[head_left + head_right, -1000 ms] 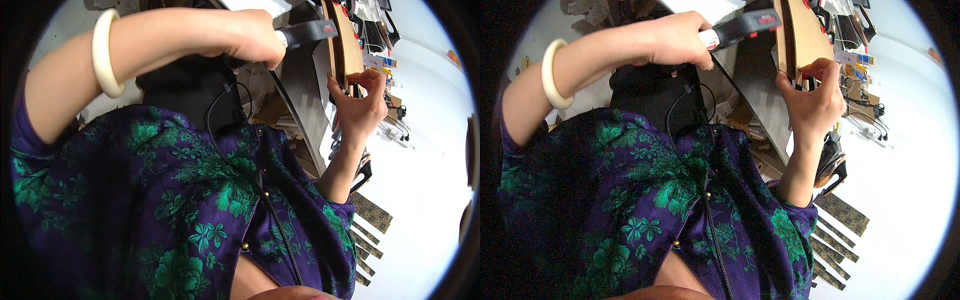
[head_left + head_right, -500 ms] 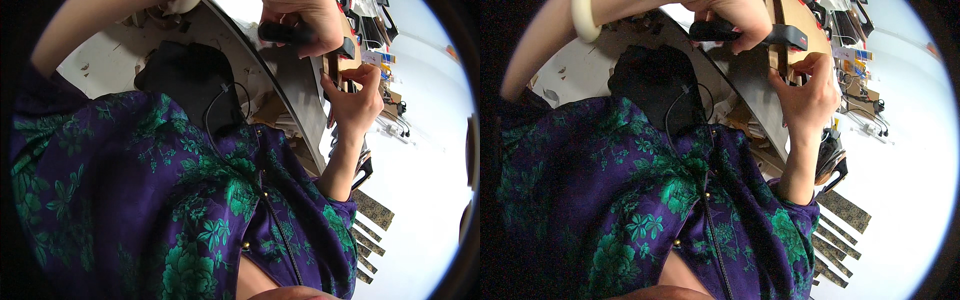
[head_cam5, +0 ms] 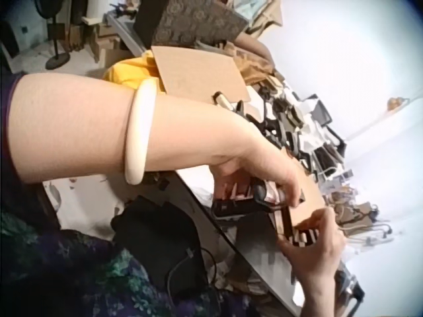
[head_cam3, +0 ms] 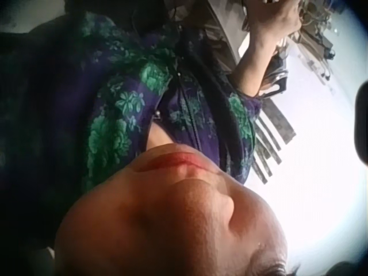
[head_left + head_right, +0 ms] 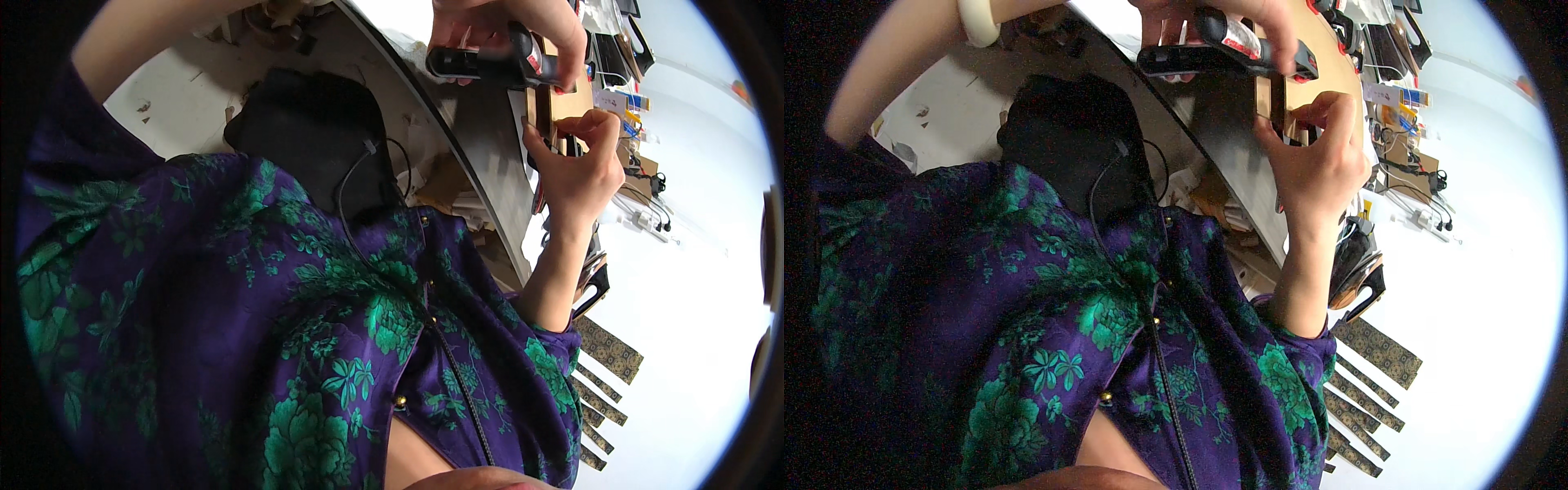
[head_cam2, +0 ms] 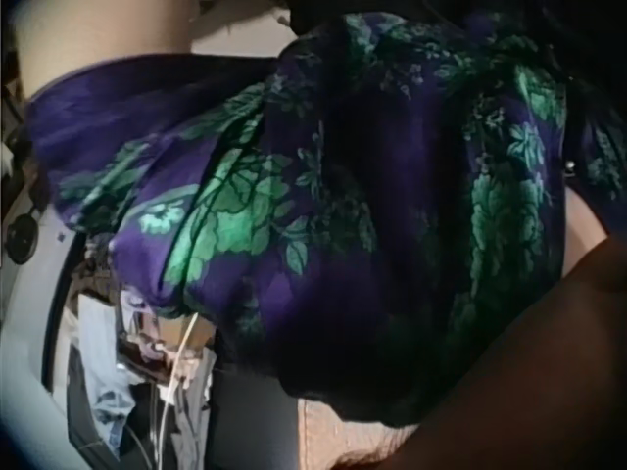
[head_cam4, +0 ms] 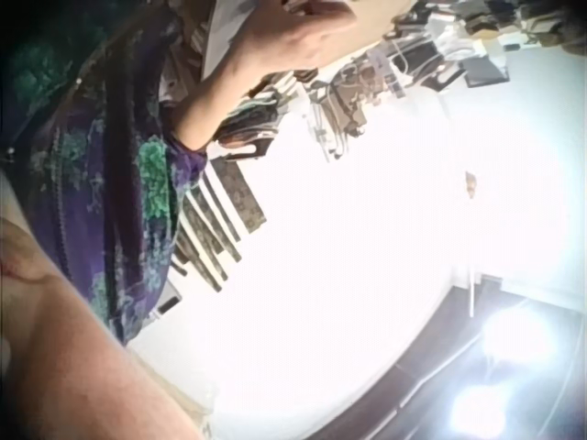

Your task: The person aligns two pieces of cardboard on a workbench and secures them with multiple clamps. They retrieve clamps from a nearby container, position them along the edges of the cardboard, and tighten them to hold the pieces together.

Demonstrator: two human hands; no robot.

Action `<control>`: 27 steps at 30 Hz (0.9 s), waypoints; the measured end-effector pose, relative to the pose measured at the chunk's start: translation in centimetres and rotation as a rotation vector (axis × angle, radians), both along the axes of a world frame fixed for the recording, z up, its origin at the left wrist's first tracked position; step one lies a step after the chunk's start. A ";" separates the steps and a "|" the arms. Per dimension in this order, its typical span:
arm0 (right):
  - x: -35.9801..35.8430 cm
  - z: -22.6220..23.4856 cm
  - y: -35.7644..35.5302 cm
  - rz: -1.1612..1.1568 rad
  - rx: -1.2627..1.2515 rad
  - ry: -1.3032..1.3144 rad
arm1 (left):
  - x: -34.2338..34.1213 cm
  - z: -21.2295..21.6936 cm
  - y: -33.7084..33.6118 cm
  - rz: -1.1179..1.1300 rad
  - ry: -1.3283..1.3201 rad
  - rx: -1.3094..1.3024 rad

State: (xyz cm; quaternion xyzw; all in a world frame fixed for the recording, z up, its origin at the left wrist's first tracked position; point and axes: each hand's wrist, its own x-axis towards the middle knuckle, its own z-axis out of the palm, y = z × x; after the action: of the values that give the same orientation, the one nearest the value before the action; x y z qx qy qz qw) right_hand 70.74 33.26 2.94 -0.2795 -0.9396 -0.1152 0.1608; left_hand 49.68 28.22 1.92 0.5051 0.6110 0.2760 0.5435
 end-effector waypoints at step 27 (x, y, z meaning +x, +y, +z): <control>2.1 -0.4 -1.1 0.039 -0.081 -0.014 | -15.4 -3.8 9.3 -0.186 1.231 0.781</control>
State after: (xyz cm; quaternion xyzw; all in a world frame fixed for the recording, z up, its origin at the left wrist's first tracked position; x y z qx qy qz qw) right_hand 72.84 32.18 2.59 -0.2668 -0.9498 -0.0760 0.1448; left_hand 34.23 37.56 -1.89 0.7753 0.6172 0.0927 -0.0967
